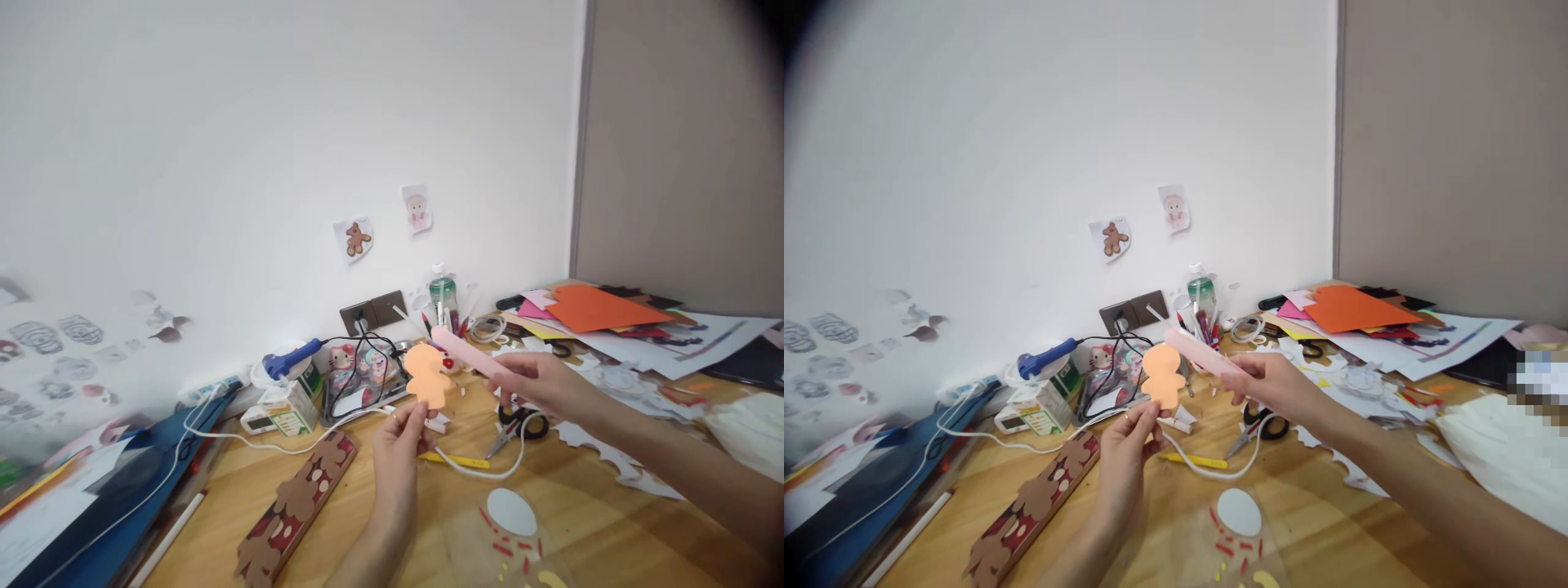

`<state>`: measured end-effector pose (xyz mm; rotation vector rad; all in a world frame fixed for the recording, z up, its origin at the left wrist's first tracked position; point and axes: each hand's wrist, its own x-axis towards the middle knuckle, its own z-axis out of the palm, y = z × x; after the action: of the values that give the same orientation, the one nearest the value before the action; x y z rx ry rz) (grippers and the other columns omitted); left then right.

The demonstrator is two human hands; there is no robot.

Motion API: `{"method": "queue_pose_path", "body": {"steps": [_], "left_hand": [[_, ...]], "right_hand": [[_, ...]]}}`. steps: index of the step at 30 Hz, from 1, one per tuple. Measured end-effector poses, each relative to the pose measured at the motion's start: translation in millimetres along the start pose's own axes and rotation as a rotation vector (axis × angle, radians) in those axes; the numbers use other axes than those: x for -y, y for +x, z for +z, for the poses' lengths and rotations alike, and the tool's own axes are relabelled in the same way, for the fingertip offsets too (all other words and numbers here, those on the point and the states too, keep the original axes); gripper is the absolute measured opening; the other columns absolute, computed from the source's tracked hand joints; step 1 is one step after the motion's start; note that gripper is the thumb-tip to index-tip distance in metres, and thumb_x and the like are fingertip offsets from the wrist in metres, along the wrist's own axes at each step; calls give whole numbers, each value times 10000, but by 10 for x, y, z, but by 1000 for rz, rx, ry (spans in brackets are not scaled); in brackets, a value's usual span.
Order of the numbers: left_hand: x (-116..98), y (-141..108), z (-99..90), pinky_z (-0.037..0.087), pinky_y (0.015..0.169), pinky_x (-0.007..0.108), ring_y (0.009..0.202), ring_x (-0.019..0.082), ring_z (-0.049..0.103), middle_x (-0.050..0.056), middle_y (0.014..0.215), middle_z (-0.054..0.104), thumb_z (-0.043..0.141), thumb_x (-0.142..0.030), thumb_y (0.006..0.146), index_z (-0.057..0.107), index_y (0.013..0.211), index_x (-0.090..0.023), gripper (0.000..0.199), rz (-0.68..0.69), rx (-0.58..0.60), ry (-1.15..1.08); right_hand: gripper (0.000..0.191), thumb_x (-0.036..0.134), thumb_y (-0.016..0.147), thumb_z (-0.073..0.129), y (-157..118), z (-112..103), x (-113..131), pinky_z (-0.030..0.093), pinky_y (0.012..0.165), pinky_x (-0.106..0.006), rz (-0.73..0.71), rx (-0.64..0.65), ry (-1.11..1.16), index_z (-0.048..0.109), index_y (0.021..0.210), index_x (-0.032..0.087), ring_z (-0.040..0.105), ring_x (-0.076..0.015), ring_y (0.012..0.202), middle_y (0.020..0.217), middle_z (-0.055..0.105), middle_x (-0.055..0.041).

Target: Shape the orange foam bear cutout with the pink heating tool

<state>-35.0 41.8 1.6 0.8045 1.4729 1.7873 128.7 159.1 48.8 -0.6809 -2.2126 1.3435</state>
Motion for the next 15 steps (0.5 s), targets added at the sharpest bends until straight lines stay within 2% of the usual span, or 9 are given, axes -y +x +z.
{"method": "queue_pose_path", "body": {"steps": [3, 8, 15], "left_hand": [[7, -11, 7, 370, 512, 192, 481, 72, 396, -29, 492, 455, 550, -374, 674, 608, 682, -143, 238, 18, 21, -10], [13, -52, 45, 366, 514, 192, 490, 74, 409, -15, 537, 484, 540, -372, 682, 601, 669, -136, 243, 8, 78, 18], [-42, -50, 54, 369, 499, 202, 475, 75, 430, 1, 595, 548, 626, -353, 597, 565, 622, -133, 230, -51, 104, 21]], "right_hand": [[349, 450, 724, 465, 5, 10, -22, 357, 449, -199, 29, 37, -24, 583, 842, 144, 522, -133, 554, 619, 580, -29], [359, 465, 709, 484, 2, 112, -126, 386, 505, -218, -52, 117, -96, 592, 834, 146, 537, -146, 596, 650, 566, -17], [310, 425, 718, 495, -3, 167, -121, 386, 510, -211, -86, 143, -57, 596, 800, 144, 525, -131, 575, 615, 550, -6]]}}
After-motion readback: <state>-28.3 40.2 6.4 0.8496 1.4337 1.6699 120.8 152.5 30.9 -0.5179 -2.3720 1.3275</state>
